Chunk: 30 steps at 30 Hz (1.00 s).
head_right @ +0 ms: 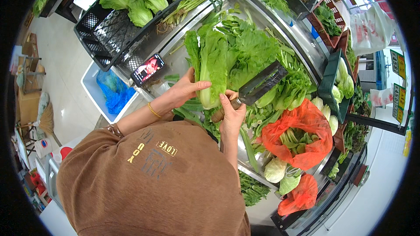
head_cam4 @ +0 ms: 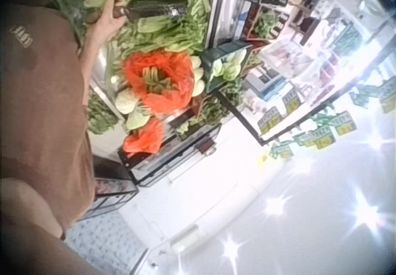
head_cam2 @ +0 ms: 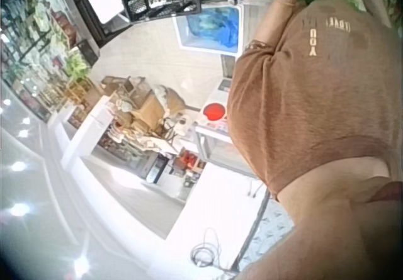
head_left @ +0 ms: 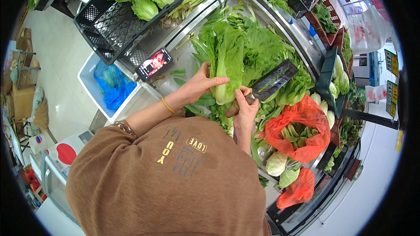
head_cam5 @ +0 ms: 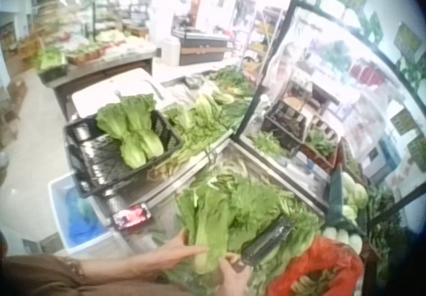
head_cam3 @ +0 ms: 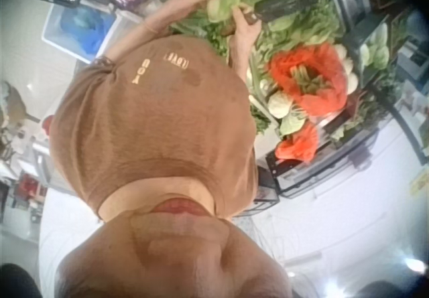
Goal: The person picks up lettuce from a pile, trims the stem end with a knife, peels away outer leaves, and places the trimmed lettuce into a black crate.
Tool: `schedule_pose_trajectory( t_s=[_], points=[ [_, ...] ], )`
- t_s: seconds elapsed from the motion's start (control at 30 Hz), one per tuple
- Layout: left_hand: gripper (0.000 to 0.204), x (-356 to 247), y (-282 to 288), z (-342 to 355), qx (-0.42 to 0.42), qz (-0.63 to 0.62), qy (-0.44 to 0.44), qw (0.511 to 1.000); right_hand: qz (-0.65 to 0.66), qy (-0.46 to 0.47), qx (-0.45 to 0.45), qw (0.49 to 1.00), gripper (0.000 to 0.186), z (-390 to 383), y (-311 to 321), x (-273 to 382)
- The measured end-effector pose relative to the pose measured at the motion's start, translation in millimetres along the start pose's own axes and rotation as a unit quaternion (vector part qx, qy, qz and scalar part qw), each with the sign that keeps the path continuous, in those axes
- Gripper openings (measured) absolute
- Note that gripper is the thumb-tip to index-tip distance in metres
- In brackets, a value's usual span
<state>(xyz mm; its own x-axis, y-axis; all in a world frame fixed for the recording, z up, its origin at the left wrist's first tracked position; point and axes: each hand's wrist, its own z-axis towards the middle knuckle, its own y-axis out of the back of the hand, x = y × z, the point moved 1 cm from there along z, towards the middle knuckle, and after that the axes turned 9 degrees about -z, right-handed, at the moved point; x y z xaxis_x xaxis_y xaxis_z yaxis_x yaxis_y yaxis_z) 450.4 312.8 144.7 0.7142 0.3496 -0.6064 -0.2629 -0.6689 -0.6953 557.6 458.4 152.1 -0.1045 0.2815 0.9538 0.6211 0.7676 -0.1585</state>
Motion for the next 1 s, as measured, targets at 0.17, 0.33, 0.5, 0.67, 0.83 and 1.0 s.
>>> schedule_pose_trajectory(
  t_s=[0.17, 0.33, 0.5, 0.67, 0.83, 1.0],
  points=[
    [0.102, 4.7, -2.6, -2.4, 0.002, 0.001, -0.018, 1.000, 0.076, -0.042, -0.014, 0.996, 0.027, -4.7, 4.1, -2.8],
    [0.096, 5.8, -9.5, -10.6, 0.005, -0.023, -0.045, 0.999, 0.126, -0.043, -0.023, 0.991, 0.029, -8.5, 3.7, -5.6],
    [0.093, 7.1, -14.6, -16.2, -0.001, -0.011, -0.079, 0.997, 0.136, -0.023, -0.031, 0.990, 0.027, -13.5, 3.4, -5.5],
    [0.090, 16.1, -12.6, -13.4, 0.014, 0.012, -0.118, 0.993, 0.169, -0.029, -0.047, 0.984, 0.026, -22.5, 1.7, 6.6],
    [0.076, 5.2, -7.9, -17.3, 0.004, -0.127, -0.075, 0.989, 0.191, -0.017, -0.136, 0.972, 0.032, -21.5, 37.8, -3.0],
    [0.056, -0.1, 49.9, -21.3, 0.013, -0.227, -0.068, 0.971, 0.046, 0.019, -0.122, 0.991, 0.019, -36.5, 107.4, 4.0]
  ],
)
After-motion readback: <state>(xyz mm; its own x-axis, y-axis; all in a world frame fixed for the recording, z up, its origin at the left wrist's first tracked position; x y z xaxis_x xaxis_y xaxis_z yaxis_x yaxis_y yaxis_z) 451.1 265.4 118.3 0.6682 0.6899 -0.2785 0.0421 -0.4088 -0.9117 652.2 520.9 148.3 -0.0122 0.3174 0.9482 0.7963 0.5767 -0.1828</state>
